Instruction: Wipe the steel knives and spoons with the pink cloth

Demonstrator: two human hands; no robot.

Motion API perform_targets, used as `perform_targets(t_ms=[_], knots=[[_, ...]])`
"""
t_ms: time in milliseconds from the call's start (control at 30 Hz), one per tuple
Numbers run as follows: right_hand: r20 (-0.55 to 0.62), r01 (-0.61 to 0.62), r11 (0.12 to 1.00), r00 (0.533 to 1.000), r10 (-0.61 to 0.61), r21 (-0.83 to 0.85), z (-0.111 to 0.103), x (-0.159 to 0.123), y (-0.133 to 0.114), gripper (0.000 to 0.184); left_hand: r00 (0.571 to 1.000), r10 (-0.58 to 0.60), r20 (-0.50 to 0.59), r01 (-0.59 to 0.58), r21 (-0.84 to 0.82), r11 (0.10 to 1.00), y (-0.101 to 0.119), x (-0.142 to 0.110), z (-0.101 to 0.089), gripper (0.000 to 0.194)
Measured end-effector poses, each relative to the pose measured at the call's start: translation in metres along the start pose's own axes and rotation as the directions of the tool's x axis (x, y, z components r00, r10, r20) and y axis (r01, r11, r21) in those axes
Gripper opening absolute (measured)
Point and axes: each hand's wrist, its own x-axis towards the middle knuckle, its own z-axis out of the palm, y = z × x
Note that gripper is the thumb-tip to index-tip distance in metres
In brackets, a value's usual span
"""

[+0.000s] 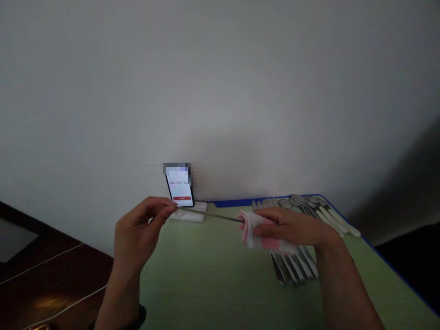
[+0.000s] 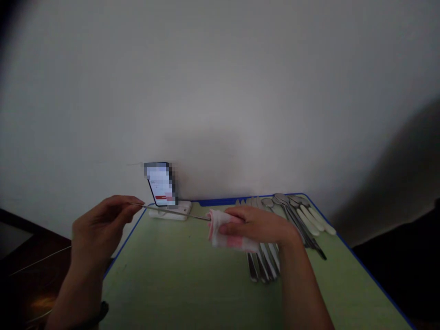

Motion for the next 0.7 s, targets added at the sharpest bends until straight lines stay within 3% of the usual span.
perform_targets(t_ms=[100, 167, 267, 500, 700], knots=[[0.178, 0.022, 0.999, 0.984, -0.029, 0.041, 0.004, 0.005, -0.003, 0.031, 0.98, 0.133, 0.151, -0.141, 0.041, 0.989, 0.006, 0.0, 0.0, 0.006], [0.223, 0.022, 0.999, 0.974, -0.032, 0.046, 0.011, 0.011, -0.008, 0.031, 0.946, 0.23, 0.23, -0.249, 0.061, 0.966, 0.011, 0.0, 0.001, 0.008], [0.209, 0.024, 0.998, 0.977, -0.037, 0.065, 0.02, 0.018, -0.015, 0.028, 0.905, 0.32, 0.282, -0.351, 0.066, 0.934, 0.016, 0.0, 0.004, 0.009], [0.136, 0.049, 0.995, 0.989, -0.06, 0.082, 0.032, 0.025, -0.03, 0.024, 0.847, 0.408, 0.341, -0.444, 0.031, 0.895, 0.021, -0.004, 0.018, 0.007], [0.185, 0.076, 0.992, 0.978, -0.093, 0.098, 0.037, 0.034, -0.026, 0.033, 0.787, 0.505, 0.355, -0.538, -0.007, 0.843, 0.024, -0.004, 0.025, 0.005]])
